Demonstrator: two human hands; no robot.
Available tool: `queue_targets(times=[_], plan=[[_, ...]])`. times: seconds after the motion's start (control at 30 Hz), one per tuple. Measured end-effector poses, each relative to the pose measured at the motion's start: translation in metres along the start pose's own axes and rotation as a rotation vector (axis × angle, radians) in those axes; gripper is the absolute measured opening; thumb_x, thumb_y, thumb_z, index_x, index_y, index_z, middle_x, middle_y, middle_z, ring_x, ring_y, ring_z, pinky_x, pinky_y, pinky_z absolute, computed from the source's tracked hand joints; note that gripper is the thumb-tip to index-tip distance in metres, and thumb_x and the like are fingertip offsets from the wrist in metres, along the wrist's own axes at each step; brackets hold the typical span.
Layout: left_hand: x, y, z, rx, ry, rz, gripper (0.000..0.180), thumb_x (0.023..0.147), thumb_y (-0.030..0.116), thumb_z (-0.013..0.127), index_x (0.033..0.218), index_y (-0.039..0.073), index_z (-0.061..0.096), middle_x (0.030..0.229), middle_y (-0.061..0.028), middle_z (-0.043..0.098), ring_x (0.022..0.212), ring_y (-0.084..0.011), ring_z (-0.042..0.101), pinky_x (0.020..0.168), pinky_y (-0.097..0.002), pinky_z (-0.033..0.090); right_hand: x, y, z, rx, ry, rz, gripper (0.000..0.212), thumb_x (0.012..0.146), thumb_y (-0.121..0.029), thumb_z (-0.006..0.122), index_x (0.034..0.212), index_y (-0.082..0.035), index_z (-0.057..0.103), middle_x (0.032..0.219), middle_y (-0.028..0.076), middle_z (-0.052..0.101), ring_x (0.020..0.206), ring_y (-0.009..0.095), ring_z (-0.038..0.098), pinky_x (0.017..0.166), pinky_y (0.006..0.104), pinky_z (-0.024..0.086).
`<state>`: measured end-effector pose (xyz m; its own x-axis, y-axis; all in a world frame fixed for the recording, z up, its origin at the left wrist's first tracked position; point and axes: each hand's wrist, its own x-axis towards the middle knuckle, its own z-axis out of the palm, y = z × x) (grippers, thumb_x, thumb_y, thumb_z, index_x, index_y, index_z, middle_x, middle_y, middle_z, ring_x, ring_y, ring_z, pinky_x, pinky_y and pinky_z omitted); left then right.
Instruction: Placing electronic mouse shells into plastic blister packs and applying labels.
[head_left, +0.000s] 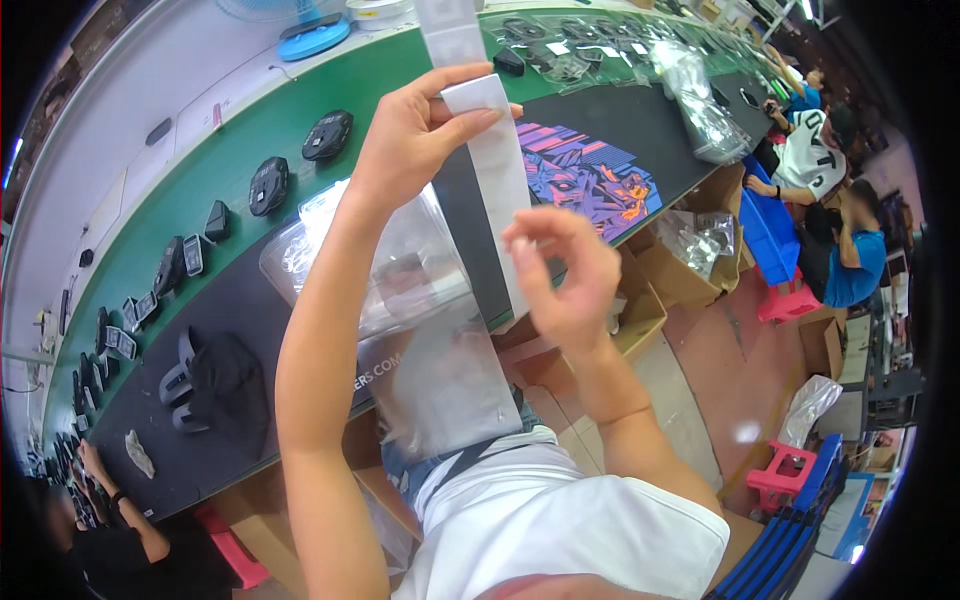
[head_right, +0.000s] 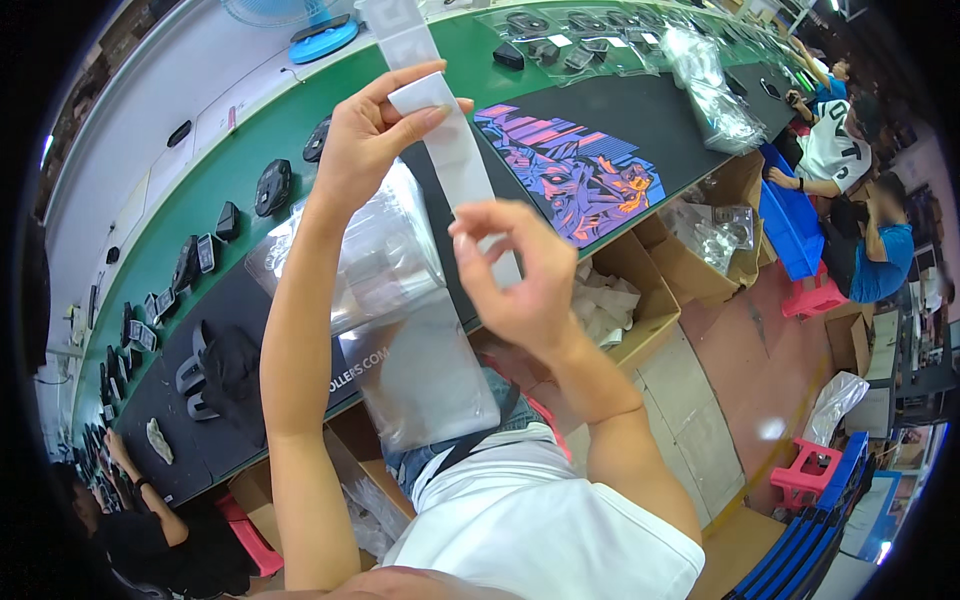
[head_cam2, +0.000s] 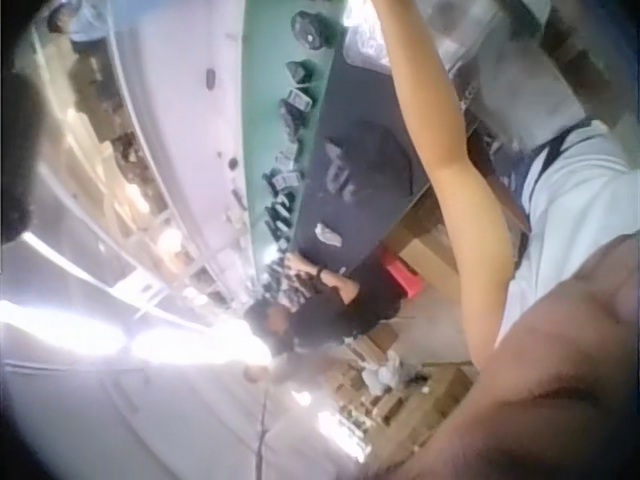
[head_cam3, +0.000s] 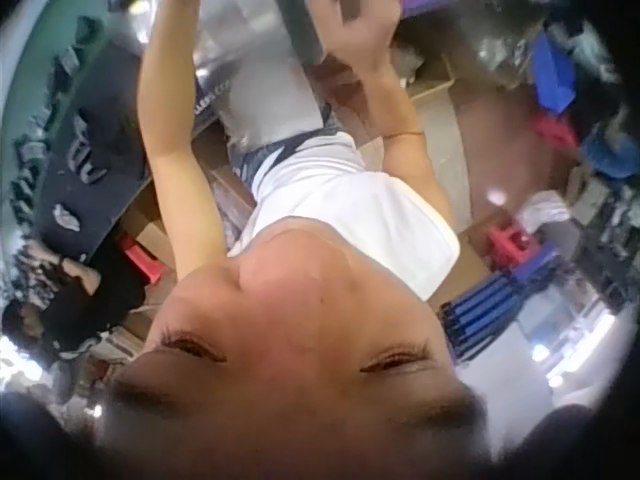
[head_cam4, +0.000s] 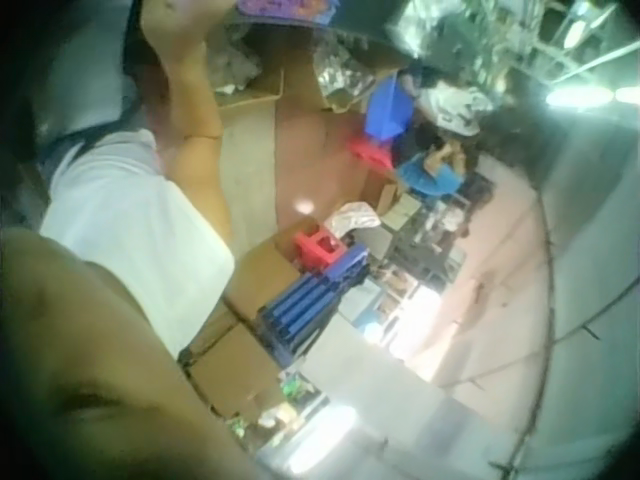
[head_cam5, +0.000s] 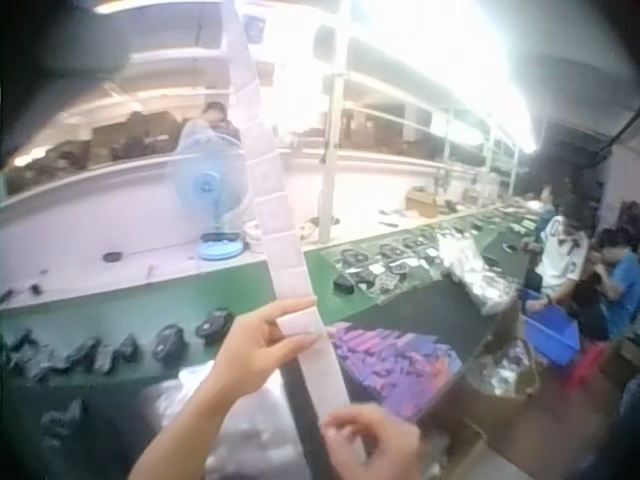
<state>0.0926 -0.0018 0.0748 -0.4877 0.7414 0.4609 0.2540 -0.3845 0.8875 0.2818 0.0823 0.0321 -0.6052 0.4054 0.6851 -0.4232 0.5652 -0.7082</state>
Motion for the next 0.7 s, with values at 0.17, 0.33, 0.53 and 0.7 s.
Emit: queue_targets(times=[0.17, 0.33, 0.53, 0.7], plan=[[-0.008, -0.005, -0.008, 0.207, 0.043, 0.038, 0.020, 0.091, 0.008, 0.068, 0.106, -0.004, 0.071, 0.090, -0.0065, 0.072, 0.079, -0.0100, 0.065, 0.069, -0.0241, 0.051, 0.067, 0.003, -0.006, -0.177, 0.076, -0.300, 0.022, 0.078, -0.005, 0.077, 0.097, -0.004, 0.067, 0.084, 0.006, 0.068, 0.071, 0.013, 0.064, 0.059, 0.0261, 0.049], [-0.011, -0.008, -0.015, 0.243, 0.022, 0.013, 0.016, 0.092, 0.009, 0.068, 0.102, -0.003, 0.073, 0.086, -0.0039, 0.070, 0.076, -0.0092, 0.063, 0.070, -0.0245, 0.051, 0.107, 0.006, 0.004, -0.178, 0.045, -0.365, 0.020, 0.074, -0.018, 0.080, 0.082, -0.005, 0.067, 0.077, 0.007, 0.064, 0.065, 0.019, 0.064, 0.060, 0.0303, 0.051], [-0.008, -0.017, -0.023, 0.332, -0.097, -0.016, 0.019, 0.096, 0.010, 0.063, 0.107, -0.004, 0.069, 0.091, -0.0066, 0.070, 0.081, -0.0129, 0.066, 0.077, -0.0275, 0.054, 0.105, 0.006, 0.000, -0.147, 0.023, -0.316, 0.017, 0.075, -0.016, 0.079, 0.076, -0.004, 0.066, 0.072, 0.006, 0.064, 0.062, 0.018, 0.065, 0.059, 0.0291, 0.052], [-0.011, -0.004, -0.016, 0.253, -0.114, 0.034, 0.042, 0.102, 0.035, 0.054, 0.114, -0.002, 0.069, 0.095, -0.0092, 0.071, 0.086, -0.0139, 0.067, 0.083, -0.0289, 0.054, 0.092, -0.004, -0.010, -0.143, 0.067, -0.357, 0.017, 0.076, -0.013, 0.079, 0.076, -0.004, 0.065, 0.072, 0.006, 0.063, 0.062, 0.018, 0.063, 0.058, 0.0291, 0.051]])
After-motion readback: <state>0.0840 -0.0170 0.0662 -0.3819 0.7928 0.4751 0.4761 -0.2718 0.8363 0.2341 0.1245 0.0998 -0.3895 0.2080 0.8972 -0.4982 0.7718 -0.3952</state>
